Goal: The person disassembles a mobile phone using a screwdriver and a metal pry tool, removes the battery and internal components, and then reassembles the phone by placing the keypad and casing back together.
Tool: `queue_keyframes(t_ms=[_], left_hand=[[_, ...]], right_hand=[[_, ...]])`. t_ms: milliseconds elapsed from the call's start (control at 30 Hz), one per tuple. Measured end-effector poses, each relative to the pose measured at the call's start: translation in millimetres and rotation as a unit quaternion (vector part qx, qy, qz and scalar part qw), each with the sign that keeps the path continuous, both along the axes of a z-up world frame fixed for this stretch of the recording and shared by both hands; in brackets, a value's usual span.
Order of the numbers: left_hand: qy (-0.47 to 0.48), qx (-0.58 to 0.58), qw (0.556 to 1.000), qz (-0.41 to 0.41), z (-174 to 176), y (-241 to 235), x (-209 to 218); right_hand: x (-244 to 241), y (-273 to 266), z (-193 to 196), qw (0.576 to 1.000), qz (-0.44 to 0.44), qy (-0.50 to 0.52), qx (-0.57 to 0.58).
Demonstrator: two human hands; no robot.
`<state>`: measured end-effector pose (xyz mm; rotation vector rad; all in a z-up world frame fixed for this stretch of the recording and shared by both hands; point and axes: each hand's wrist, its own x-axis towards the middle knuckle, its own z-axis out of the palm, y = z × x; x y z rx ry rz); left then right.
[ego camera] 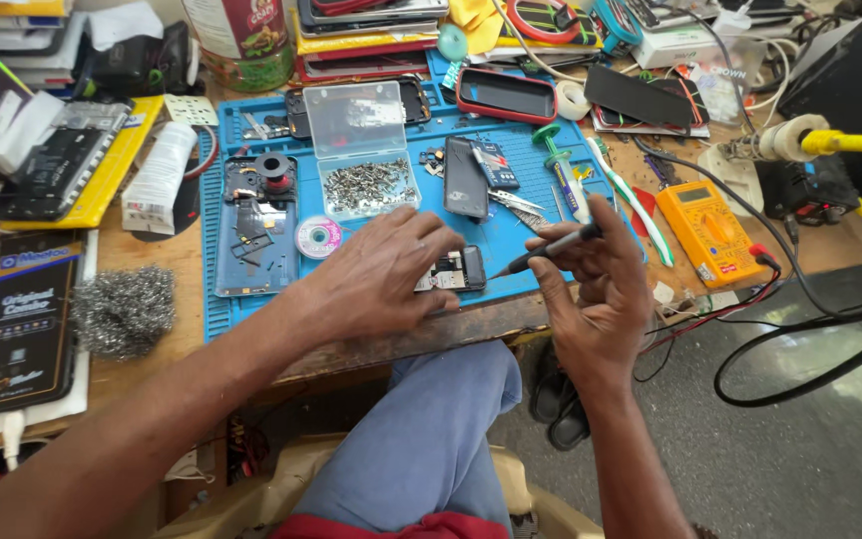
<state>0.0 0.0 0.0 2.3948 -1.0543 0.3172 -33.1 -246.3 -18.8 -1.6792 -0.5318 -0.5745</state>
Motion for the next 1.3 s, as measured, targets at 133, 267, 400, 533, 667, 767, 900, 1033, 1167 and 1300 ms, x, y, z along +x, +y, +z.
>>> queue_keyframes(t_ms=[133,267,400,533,667,767,900,1033,1167,1300], left_hand=[[0.048,0.007,0.999,0.024,8,-4,-11],[0.092,0.072,0.992,0.046,16,6,-13],[0.052,0.029,0.998,0.03,9,11,-20],[0.056,0.016,0.998,0.031,7,11,-21],[0.061,0.021,0.997,0.035,9,11,-18],[0.067,0.027,0.997,0.036,6,11,-19],[0.063,0.025,0.997,0.033,7,11,-18],[0.06,0.026,0.997,0.035,6,12,-18],[0.059,0.032,0.997,0.038,6,11,-19],[0.055,0.032,0.997,0.04,6,11,-21]], right_hand=[[-1,6,5,0.998,-0.002,-0.024,-0.062],[0,15,11,0.997,0.006,-0.035,-0.075],[-7,19,8,0.994,0.018,-0.034,-0.103],[-6,23,10,0.991,0.021,-0.036,-0.127],[-2,26,10,0.991,0.014,-0.032,-0.127],[-2,25,8,0.991,0.015,-0.032,-0.13],[0,25,8,0.99,0.005,-0.037,-0.138],[0,26,8,0.989,-0.003,-0.034,-0.142],[1,27,10,0.986,-0.011,-0.05,-0.157],[-2,31,9,0.979,-0.065,-0.066,-0.182]])
